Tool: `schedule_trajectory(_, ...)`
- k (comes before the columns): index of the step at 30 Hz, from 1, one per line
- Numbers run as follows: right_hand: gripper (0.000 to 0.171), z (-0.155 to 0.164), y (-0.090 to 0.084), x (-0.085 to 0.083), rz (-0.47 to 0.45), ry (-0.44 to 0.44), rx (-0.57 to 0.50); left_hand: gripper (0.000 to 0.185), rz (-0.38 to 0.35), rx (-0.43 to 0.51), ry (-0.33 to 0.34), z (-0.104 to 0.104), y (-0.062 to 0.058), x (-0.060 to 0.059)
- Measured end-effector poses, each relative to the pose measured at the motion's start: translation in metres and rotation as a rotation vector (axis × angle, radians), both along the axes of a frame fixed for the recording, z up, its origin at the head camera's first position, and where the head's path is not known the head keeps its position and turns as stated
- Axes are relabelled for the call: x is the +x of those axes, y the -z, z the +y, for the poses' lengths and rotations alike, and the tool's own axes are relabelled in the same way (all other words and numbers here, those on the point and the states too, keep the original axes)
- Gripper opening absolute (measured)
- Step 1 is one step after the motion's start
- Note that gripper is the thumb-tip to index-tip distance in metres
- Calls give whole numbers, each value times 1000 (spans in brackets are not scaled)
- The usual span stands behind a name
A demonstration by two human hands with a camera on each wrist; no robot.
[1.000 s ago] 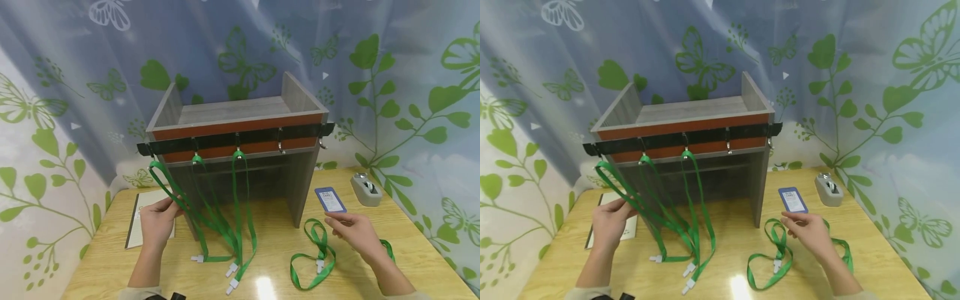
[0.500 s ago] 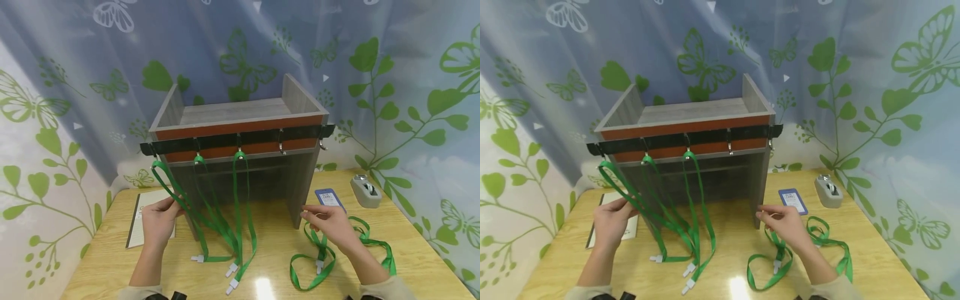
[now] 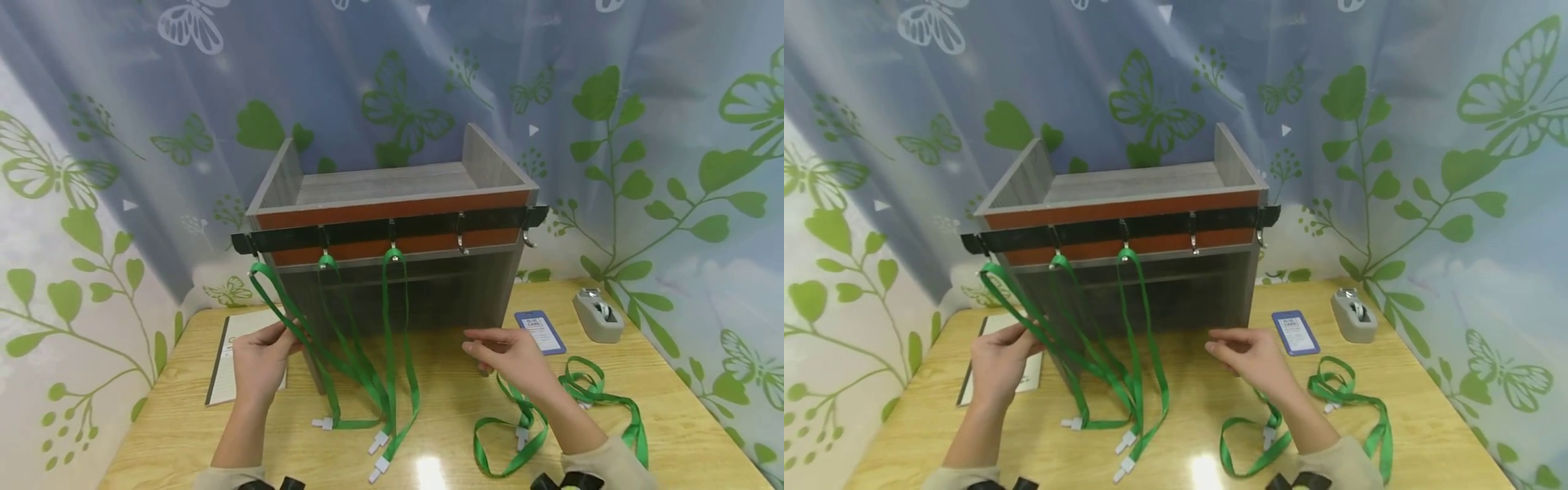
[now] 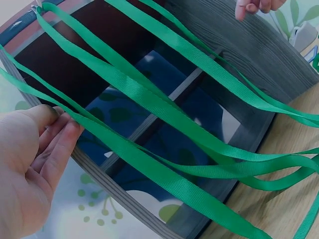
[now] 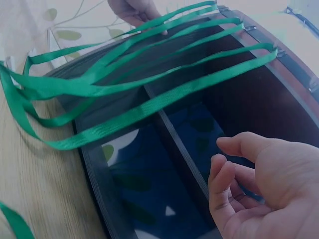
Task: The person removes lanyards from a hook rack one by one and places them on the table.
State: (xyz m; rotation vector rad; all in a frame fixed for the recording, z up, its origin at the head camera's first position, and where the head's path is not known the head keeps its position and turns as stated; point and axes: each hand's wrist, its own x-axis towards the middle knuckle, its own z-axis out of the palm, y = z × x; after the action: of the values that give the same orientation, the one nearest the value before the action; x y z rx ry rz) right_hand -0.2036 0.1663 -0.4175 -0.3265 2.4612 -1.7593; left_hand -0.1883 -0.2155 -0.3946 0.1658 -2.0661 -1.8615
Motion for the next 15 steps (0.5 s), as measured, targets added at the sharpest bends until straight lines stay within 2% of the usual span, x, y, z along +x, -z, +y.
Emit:
schedule_trajectory(9, 40, -27, -2, -5, 3, -48, -35, 36, -22, -2, 6, -2, 2, 0)
schedule_trajectory(15, 40, -46, -2, -7, 45, -102, -54, 33, 3, -2, 8, -2, 2, -1)
